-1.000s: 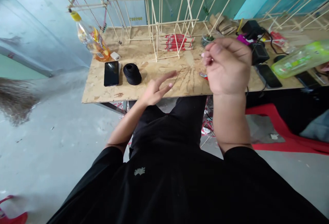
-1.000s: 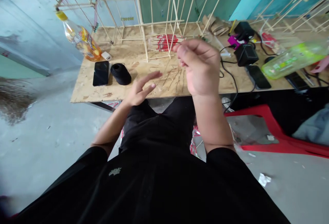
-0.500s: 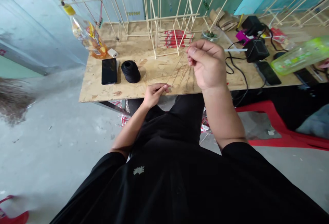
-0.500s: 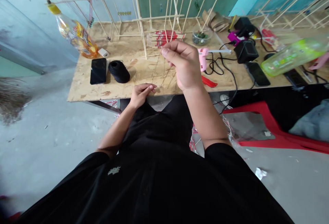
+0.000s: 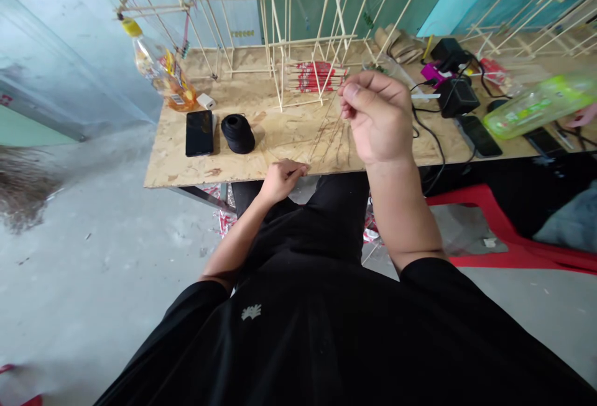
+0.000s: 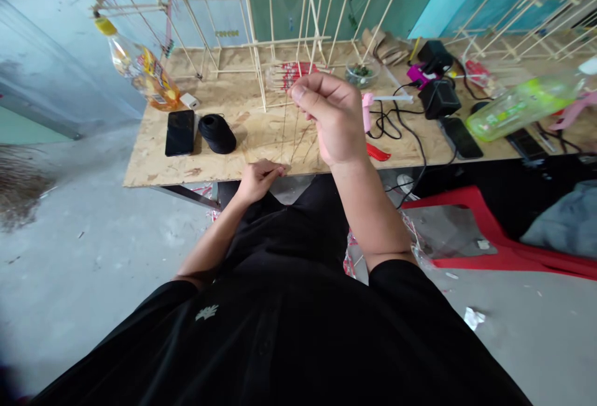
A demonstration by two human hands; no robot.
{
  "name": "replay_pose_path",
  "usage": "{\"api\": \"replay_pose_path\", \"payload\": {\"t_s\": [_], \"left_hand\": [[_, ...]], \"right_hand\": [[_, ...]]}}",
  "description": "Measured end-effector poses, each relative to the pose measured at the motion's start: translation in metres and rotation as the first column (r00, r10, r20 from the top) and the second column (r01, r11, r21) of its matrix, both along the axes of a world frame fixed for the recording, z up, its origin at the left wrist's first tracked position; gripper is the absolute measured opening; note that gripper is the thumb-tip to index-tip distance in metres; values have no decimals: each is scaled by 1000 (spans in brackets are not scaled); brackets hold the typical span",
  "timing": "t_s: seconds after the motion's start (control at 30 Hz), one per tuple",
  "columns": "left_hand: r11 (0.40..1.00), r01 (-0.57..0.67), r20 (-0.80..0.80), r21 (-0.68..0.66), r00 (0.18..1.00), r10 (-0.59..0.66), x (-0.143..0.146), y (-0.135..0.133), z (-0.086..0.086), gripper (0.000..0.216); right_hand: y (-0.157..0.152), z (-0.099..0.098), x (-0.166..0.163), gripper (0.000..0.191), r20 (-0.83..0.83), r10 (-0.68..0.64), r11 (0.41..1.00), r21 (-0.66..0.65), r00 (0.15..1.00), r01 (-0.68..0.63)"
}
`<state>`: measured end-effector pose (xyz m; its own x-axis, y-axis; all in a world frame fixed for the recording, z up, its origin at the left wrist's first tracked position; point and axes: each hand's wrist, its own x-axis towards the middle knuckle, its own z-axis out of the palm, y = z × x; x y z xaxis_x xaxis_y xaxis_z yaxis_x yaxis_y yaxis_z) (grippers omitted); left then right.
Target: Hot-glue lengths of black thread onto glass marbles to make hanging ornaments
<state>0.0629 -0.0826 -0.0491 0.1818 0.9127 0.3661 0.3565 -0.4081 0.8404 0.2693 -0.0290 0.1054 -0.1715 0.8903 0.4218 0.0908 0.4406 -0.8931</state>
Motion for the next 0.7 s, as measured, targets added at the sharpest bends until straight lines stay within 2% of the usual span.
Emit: {"api": "replay_pose_path", "payload": {"t_s": [0.17,0.27,0.37,0.43,0.5,0.57,0.7], "left_hand": [[999,11,-98,49,995,-6,-1,-3,-1,34],[998,2,-68,63,998,2,-3,-3,-3,40],[992,79,116,99,989,-91,-4,2,-6,68],[981,164,306,106,933,-189,0,6,-5,68],[973,217,468,76,854,-227,8,8,0,61],[973,232,555,4,808,-196,19,8,6,57],[967,206,622,-152,780,-68,41,0,14,61]], "right_hand": [[4,-4,-2,58,-73,20,1000,17,997,-18],[6,-5,-3,53,-112,34,999,15,993,-32],[3,-2,-6,51,-133,29,1000,9,991,-28],[0,2,-9,51,-139,12,1000,-7,990,-13],[-3,5,-11,49,-155,-12,1000,-28,988,8],[-4,6,-13,49,-162,-26,999,-38,986,20],[-4,6,-14,57,-115,-41,999,-34,992,37]]}}
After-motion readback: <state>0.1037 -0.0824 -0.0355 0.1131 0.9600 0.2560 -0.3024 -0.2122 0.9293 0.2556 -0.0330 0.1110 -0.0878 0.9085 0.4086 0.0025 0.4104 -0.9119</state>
